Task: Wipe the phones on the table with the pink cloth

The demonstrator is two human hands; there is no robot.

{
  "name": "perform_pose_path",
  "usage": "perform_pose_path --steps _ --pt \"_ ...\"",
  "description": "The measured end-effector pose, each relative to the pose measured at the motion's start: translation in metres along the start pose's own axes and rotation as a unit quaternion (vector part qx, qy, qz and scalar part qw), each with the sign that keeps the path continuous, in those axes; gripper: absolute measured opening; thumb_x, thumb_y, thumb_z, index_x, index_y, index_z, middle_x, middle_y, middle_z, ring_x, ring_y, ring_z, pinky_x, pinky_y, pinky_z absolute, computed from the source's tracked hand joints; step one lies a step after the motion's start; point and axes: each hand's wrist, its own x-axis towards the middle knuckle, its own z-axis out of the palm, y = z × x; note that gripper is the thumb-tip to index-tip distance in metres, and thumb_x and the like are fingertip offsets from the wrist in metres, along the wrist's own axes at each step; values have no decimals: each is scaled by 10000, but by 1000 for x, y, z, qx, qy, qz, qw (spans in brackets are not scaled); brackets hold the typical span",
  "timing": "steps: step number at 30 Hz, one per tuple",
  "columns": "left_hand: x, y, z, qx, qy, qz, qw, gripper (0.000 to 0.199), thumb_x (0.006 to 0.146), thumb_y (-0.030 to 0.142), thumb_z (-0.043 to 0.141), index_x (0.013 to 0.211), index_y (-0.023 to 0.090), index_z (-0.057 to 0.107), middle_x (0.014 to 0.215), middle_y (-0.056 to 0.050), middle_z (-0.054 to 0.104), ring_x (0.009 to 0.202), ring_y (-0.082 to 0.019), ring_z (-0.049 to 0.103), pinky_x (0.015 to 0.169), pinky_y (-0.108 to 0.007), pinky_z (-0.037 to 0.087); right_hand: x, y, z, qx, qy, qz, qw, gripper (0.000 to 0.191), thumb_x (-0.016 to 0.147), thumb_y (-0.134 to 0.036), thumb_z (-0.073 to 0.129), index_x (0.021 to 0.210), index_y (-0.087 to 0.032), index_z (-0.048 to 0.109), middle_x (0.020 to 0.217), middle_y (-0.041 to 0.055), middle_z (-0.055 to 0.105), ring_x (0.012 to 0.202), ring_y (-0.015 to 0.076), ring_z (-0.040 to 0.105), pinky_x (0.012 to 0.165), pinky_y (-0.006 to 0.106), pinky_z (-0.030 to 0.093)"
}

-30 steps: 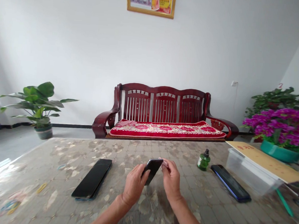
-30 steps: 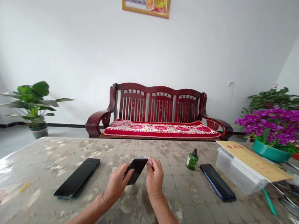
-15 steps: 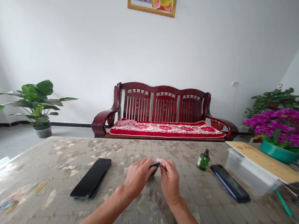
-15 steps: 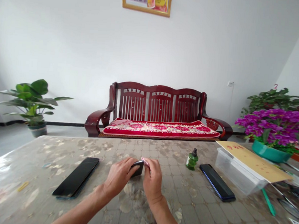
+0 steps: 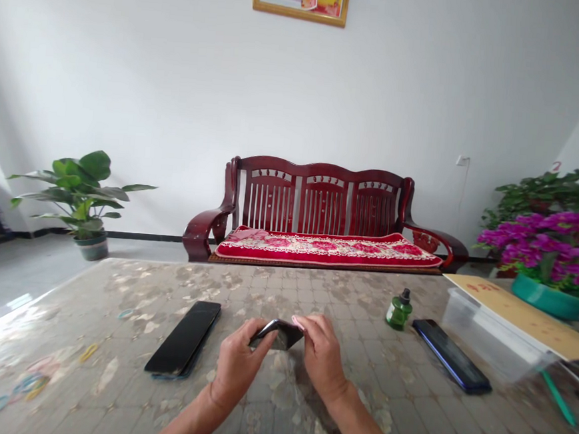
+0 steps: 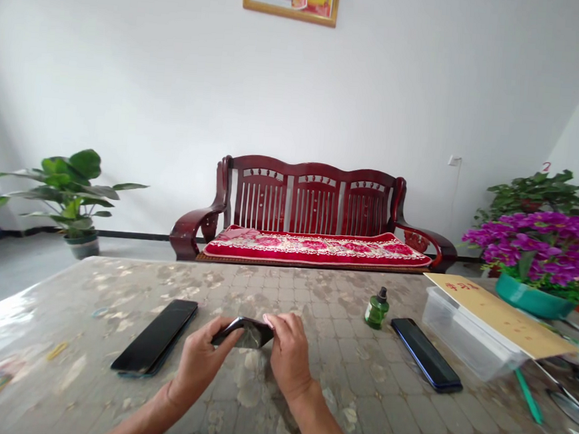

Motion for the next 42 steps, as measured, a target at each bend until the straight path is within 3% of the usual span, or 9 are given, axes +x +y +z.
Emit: perform_pose_path --steps 5,10,14,19,23,30,37,42 --pt "-13 -7 -17 34 -53 -7 998 188 888 371 562 781 225 613 657 47 644 579 -121 599 585 -199 431 -1 -12 1 -13 -8 -62 998 359 940 -95 443 1184 -272 638 983 44 654 924 168 598 818 298 506" --pt "-26 -12 -21 36 -159 -16 986 122 903 319 537 870 250 633 767 38 702 709 -136 668 664 -205 444 -1 6 -2 -65 -16 -52 996 318 934 -90 452 1087 -257 675 939 44 653 912 180 596 817 316 510" --pt "-29 -11 -18 58 -194 -51 978 107 913 291 520 894 257 619 795 42 707 747 -144 678 665 -208 423 -1 17 -6 -84 3 -38 996 320 937 -97 444 1088 -256 677 933 48 646 911 185 597 814 333 514" --pt "-31 -11 -14 92 -228 -92 965 106 932 280 504 872 255 588 746 52 681 704 -140 668 610 -200 383 -6 -7 0 -51 -41 -91 994 350 953 -95 441 1190 -264 635 994 51 651 954 178 591 849 323 509" --pt "-32 -13 -17 117 -241 -90 959 117 952 292 483 893 255 576 751 44 687 718 -148 677 608 -202 372 -5 -16 3 -54 -74 -120 989 343 954 -105 454 1206 -263 627 1008 50 657 950 179 588 855 326 506" --pt "-30 -12 -19 119 -248 -70 959 128 960 316 477 929 274 594 776 38 705 732 -151 687 615 -202 381 3 9 -10 -97 4 -68 993 337 941 -93 443 1120 -265 672 952 48 658 926 185 599 834 336 512" --pt "-31 -14 -15 124 -232 -63 963 142 956 326 494 880 275 604 750 50 702 704 -143 685 600 -189 382 -2 -11 -3 -69 -64 -120 988 351 935 -93 485 1186 -281 642 1012 37 673 958 173 598 857 313 507" --pt "-30 -12 -17 125 -241 -75 959 101 944 296 525 905 276 616 765 52 712 710 -143 689 603 -186 381 2 10 -7 -94 -21 -83 992 331 953 -107 441 1140 -264 664 973 51 657 934 184 592 845 341 510"
